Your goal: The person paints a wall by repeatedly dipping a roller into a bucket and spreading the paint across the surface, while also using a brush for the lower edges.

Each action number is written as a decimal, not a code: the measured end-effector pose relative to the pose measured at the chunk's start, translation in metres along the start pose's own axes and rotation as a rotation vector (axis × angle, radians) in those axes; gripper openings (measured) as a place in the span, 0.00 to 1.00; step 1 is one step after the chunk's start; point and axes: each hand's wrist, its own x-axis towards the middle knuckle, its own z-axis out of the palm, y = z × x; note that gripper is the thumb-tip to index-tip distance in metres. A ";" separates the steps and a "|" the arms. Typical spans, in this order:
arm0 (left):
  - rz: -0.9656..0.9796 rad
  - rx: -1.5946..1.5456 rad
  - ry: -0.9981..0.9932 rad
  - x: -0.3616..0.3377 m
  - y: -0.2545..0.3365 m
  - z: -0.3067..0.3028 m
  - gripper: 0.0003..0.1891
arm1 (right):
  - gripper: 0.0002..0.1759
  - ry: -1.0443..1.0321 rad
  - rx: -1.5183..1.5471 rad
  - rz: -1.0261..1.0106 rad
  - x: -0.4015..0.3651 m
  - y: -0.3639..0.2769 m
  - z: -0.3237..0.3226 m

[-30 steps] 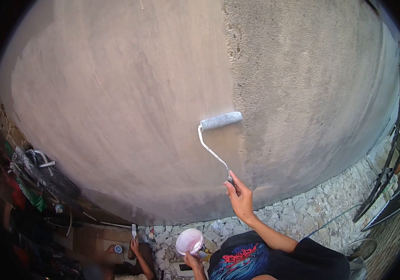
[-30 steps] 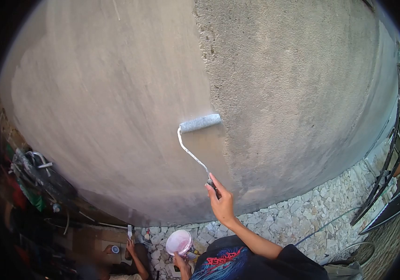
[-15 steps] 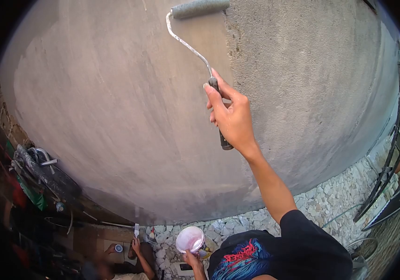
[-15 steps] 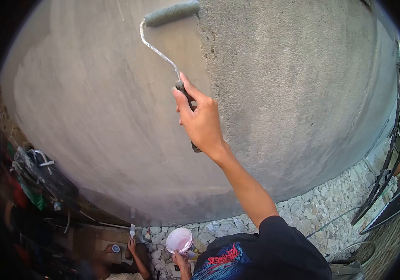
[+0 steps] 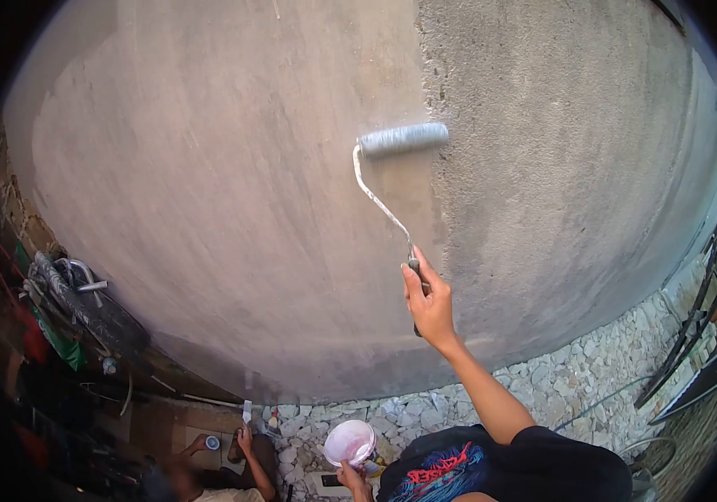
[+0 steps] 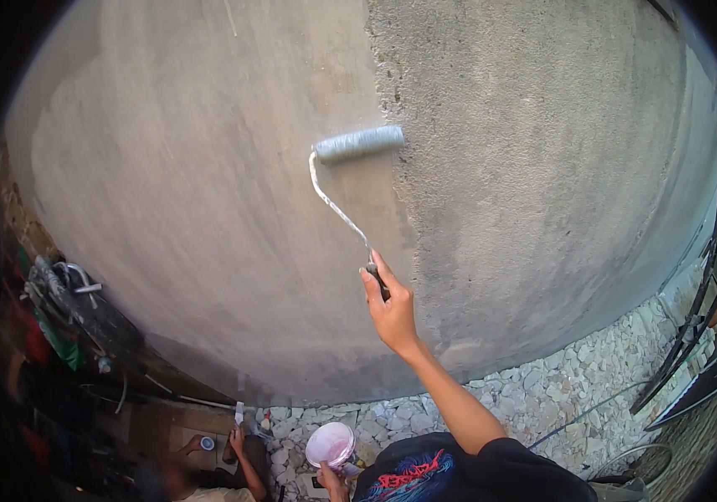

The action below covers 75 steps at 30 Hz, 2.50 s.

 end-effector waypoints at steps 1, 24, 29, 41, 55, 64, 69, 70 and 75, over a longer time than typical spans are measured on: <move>0.001 0.001 -0.003 0.001 -0.001 -0.001 0.13 | 0.23 0.002 0.002 0.008 -0.014 0.018 -0.001; -0.001 -0.003 -0.064 -0.008 0.011 0.007 0.13 | 0.26 -0.261 0.326 0.246 0.039 -0.065 -0.024; 0.004 -0.026 -0.018 -0.012 0.009 0.009 0.11 | 0.26 -0.326 0.274 0.351 -0.011 0.002 -0.041; 0.016 0.026 -0.083 -0.001 0.012 0.006 0.14 | 0.27 -0.334 0.253 0.380 -0.011 -0.009 -0.052; 0.048 -0.055 -0.058 0.000 -0.010 -0.004 0.12 | 0.28 -0.299 0.431 0.355 -0.027 -0.016 0.008; 0.097 0.007 -0.051 -0.001 -0.011 -0.013 0.14 | 0.27 -0.306 0.492 0.251 0.041 -0.072 0.006; 0.109 0.055 -0.049 -0.005 -0.018 -0.022 0.15 | 0.27 -0.337 0.469 0.288 0.038 -0.057 -0.007; 0.112 0.062 -0.051 -0.005 -0.020 -0.021 0.15 | 0.27 -0.340 0.441 0.323 0.025 -0.045 -0.010; 0.124 0.075 -0.056 -0.010 -0.031 -0.013 0.16 | 0.26 -0.309 0.457 0.410 -0.034 0.017 -0.017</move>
